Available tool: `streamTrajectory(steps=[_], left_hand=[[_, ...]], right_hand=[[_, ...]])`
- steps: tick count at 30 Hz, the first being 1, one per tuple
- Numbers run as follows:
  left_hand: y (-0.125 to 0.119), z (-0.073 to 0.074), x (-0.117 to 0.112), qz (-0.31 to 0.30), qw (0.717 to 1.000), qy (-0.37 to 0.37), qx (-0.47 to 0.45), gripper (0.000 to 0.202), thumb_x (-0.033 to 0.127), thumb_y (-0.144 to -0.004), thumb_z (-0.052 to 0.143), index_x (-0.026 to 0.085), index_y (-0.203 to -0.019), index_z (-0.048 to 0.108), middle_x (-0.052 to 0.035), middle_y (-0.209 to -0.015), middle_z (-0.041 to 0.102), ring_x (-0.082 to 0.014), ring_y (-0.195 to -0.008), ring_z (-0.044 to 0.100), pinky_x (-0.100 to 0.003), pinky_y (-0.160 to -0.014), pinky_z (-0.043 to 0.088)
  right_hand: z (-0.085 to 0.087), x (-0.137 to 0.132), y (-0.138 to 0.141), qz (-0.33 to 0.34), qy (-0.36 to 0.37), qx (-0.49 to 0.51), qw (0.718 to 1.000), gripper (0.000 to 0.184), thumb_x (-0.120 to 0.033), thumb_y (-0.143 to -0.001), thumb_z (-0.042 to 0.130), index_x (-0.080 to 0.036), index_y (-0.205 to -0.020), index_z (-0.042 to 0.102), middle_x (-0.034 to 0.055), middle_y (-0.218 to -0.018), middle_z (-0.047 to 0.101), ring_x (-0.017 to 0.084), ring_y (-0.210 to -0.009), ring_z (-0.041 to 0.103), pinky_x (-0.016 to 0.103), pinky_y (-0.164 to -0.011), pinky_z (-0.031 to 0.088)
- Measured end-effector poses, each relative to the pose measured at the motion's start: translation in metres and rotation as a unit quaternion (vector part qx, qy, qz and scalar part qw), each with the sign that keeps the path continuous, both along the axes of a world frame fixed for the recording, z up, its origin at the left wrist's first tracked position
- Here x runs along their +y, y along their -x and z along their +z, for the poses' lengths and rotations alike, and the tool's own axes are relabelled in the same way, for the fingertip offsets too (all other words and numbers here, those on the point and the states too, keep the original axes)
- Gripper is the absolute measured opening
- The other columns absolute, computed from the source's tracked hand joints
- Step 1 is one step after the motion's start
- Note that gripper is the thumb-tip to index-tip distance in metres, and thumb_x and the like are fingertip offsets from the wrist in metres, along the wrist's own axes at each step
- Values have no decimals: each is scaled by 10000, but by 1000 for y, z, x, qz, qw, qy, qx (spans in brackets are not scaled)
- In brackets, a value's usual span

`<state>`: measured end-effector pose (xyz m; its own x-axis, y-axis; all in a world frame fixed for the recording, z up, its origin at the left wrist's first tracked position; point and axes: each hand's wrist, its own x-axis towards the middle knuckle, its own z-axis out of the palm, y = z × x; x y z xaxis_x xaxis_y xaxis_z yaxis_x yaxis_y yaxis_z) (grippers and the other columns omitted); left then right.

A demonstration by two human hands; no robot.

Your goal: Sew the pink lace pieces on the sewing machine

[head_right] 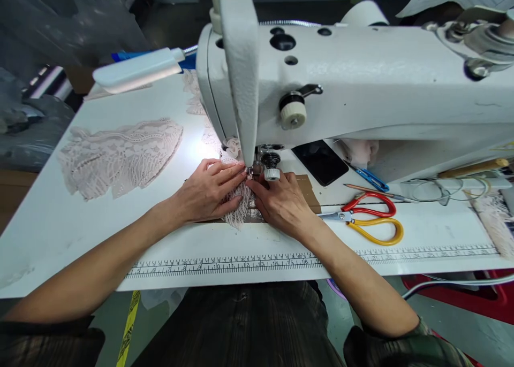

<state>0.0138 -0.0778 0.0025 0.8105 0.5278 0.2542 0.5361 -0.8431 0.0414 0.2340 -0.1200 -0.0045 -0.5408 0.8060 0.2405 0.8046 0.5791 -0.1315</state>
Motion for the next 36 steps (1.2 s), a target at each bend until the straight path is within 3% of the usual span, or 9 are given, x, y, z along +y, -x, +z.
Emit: streamTrajectory(steps=[7,14,19,23,27,30,33,36], left_hand=[[-5,1,1,43,999,18,20,443,378,-991,405,102,-1292,577,-183,-1293,626,-326,-1168,552,-507,-969,409],[-10,4,0,96,994,32,32,455,398,-1004,386,96,-1281,585,-167,-1163,662,-295,-1045,575,-452,-917,410],[-11,1,1,114,992,43,-12,429,395,-999,415,122,-1283,586,-151,-1145,663,-288,-1064,567,-460,-954,404],[-8,-4,5,95,991,62,-64,374,364,-996,439,153,-1264,592,-140,-1155,658,-270,-1052,572,-462,-955,427],[-1,-3,10,101,980,-7,-170,270,297,-992,463,162,-1166,619,-137,-1138,658,-253,-1031,594,-444,-887,476],[6,6,9,48,979,-10,-200,191,258,-978,497,152,-1044,642,-116,-1036,673,-221,-953,618,-393,-822,514],[11,15,5,-59,981,111,-145,163,268,-958,547,149,-987,654,-97,-1000,665,-186,-930,626,-329,-802,541],[15,19,1,-82,975,183,-97,164,306,-934,596,159,-910,664,-99,-1045,657,-195,-973,625,-347,-851,540]], right_hand=[[4,-2,2,-12,27,-15,999,367,-176,-957,440,-197,-1281,612,173,-1149,571,302,-1020,489,439,-818,428],[5,-5,1,-22,54,0,998,370,-186,-963,445,-230,-1295,602,155,-1167,578,286,-1019,499,423,-818,407],[6,-1,5,-39,47,-20,998,378,-217,-978,416,-217,-1311,596,168,-1174,578,295,-1003,514,435,-802,394],[1,0,2,-36,35,-7,999,373,-254,-986,419,-233,-1307,608,154,-1117,593,297,-1014,521,454,-838,397],[-2,1,-7,-33,42,87,995,380,-258,-973,443,-220,-1305,623,139,-1079,610,268,-973,555,434,-848,436],[-2,4,-14,-48,57,199,977,341,-228,-957,446,-204,-1212,670,116,-1098,628,231,-966,588,385,-847,480],[-1,7,-16,-54,65,253,964,292,-201,-923,469,-200,-1086,712,90,-1053,651,216,-958,615,375,-854,499],[0,7,-14,-50,62,252,965,294,-190,-901,495,-185,-1089,721,82,-999,674,203,-882,629,369,-822,504]])
